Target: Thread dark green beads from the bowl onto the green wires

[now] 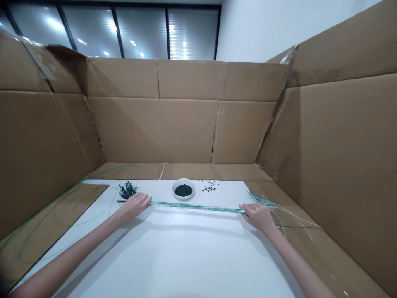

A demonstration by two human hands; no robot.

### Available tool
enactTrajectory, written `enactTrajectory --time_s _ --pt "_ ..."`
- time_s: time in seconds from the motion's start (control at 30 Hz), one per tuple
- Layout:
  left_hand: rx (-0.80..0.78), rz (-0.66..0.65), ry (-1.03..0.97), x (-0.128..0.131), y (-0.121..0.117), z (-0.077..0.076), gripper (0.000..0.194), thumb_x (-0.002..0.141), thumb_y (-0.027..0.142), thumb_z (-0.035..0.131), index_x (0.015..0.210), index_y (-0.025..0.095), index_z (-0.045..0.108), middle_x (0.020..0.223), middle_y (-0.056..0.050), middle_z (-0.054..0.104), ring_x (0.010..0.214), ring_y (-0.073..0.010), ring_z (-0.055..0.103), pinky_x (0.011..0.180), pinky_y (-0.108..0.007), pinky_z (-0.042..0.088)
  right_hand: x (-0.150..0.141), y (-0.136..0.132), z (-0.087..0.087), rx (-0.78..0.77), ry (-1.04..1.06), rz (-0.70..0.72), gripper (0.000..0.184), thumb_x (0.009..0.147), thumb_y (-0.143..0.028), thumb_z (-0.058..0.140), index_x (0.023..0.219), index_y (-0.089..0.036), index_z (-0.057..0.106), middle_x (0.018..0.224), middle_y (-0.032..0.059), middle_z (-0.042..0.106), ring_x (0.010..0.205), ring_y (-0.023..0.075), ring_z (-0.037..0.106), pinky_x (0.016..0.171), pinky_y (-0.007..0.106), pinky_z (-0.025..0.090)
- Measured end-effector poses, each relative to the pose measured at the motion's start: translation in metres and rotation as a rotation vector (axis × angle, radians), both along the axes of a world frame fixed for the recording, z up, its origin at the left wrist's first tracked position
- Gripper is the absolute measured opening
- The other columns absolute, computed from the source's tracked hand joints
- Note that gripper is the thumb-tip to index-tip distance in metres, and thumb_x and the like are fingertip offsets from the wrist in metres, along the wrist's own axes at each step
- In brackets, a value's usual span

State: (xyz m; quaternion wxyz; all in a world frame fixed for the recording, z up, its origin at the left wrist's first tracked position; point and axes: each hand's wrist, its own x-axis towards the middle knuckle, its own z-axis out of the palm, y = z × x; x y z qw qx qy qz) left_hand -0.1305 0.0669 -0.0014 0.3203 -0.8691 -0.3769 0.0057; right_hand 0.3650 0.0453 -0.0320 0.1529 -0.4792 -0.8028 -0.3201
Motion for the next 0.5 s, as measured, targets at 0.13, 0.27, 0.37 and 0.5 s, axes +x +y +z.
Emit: enactTrajectory --time_s 0.13,0.27,0.37,0.5 --pt "-0.121 0.043 -0.064 0.006 0.009 -0.027 0.004 0.084 0.013 0.043 0.082 0.014 0.046 0.076 -0.006 0.053 0.071 -0.0215 0.051 0.068 -0.034 0.035 -0.007 0.005 -0.017 -0.269 -0.001 -0.126 0.024 0.079 -0.032 0.046 0.066 -0.015 0.057 0.058 0.0050 0.059 0.054 0.0152 0.053 0.053 0.025 0.022" --pt "-0.149 0.058 -0.144 0.019 0.020 -0.040 0.011 0.086 0.018 0.040 0.081 0.013 0.049 0.076 -0.007 0.053 0.073 -0.0219 0.052 0.069 -0.034 0.034 -0.009 0.019 -0.022 -0.410 0.021 -0.232 0.025 0.080 -0.031 0.041 0.067 -0.015 0.055 0.063 0.0057 0.059 0.060 0.0169 0.054 0.055 0.025 0.023" --pt "-0.126 0.068 -0.164 0.028 0.030 -0.040 0.012 0.083 0.011 0.038 0.080 0.013 0.050 0.075 -0.008 0.053 0.071 -0.0228 0.052 0.069 -0.035 0.035 -0.008 0.030 -0.021 -0.429 0.070 -0.240 0.022 0.081 -0.027 0.038 0.073 -0.015 0.054 0.071 0.0064 0.059 0.068 0.0179 0.053 0.063 0.026 0.028" --pt "-0.104 0.052 -0.169 0.035 0.042 -0.037 0.012 0.083 0.010 0.039 0.082 0.011 0.051 0.075 -0.010 0.054 0.071 -0.0245 0.053 0.070 -0.037 0.036 -0.009 0.040 -0.020 -0.409 0.142 -0.178 0.020 0.081 -0.022 0.037 0.087 -0.013 0.054 0.083 0.0078 0.057 0.082 0.0196 0.051 0.077 0.029 0.029"
